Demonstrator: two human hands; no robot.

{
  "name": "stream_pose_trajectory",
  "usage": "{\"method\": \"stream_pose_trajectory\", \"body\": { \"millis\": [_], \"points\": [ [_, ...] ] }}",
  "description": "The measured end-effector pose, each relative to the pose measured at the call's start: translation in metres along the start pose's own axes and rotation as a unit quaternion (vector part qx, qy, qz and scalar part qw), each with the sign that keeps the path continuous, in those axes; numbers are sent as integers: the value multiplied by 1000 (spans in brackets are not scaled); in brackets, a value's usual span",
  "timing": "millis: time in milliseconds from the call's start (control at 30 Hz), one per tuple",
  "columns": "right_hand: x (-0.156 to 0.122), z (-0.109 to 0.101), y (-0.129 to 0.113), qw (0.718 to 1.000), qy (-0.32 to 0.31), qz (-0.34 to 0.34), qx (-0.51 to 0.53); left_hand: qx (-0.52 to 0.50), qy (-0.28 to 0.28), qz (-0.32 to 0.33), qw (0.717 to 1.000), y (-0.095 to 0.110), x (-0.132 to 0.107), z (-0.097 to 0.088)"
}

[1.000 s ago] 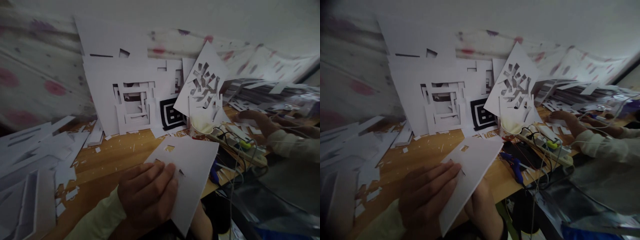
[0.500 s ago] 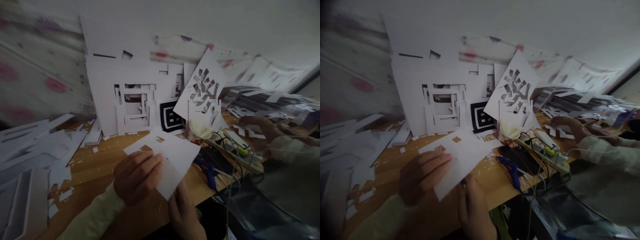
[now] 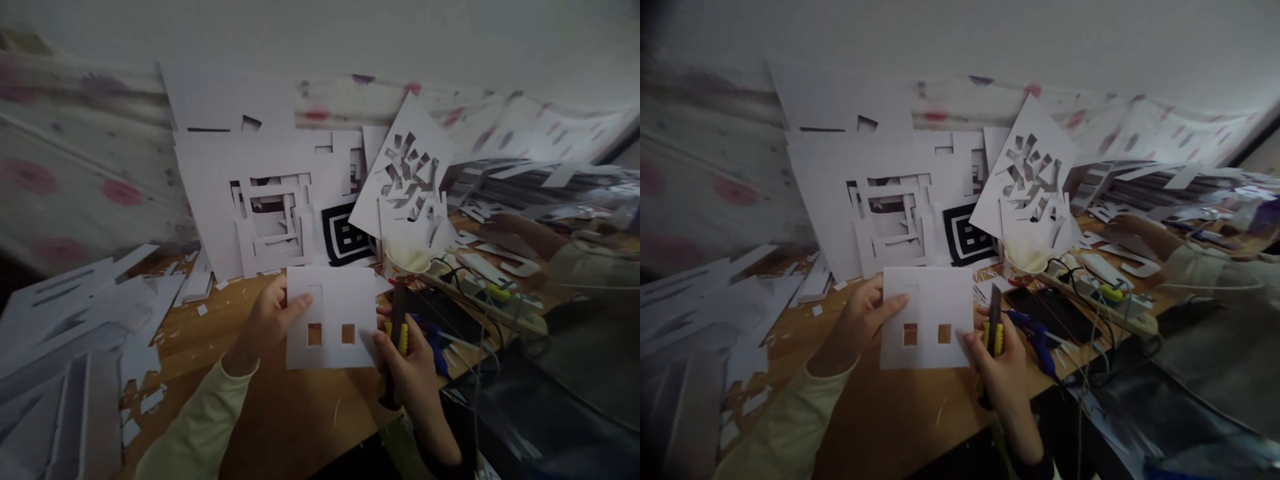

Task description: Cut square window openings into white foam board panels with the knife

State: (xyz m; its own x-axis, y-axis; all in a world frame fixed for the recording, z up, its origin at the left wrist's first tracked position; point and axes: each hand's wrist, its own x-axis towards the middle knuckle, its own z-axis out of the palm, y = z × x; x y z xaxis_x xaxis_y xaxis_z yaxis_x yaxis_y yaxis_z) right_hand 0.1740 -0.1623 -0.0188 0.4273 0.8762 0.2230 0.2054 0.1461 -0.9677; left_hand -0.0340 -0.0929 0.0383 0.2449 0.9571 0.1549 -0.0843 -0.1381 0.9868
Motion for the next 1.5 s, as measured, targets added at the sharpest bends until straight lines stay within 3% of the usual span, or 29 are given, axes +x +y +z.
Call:
{"method": "stream_pose_trajectory", "body": {
  "millis": [133,333,767,1000,1200,1500],
  "points": [
    [-10,6,-6,994,-13,91,65,-42,-52,-49,997,-15,0,11],
    [-18,8,-1,985,12,138,104,-23,-51,-73,996,-30,6,16],
    [-16,9,9,984,17,140,112,2,-9,-97,995,-40,11,19],
    [-16,7,8,982,6,149,113,-142,-55,-131,980,-35,10,17],
    [-15,5,8,985,-2,133,107,-100,-43,-107,988,-35,10,15],
    [-18,4,1,986,9,126,109,-115,-53,-129,984,-40,11,18]
  ]
}}
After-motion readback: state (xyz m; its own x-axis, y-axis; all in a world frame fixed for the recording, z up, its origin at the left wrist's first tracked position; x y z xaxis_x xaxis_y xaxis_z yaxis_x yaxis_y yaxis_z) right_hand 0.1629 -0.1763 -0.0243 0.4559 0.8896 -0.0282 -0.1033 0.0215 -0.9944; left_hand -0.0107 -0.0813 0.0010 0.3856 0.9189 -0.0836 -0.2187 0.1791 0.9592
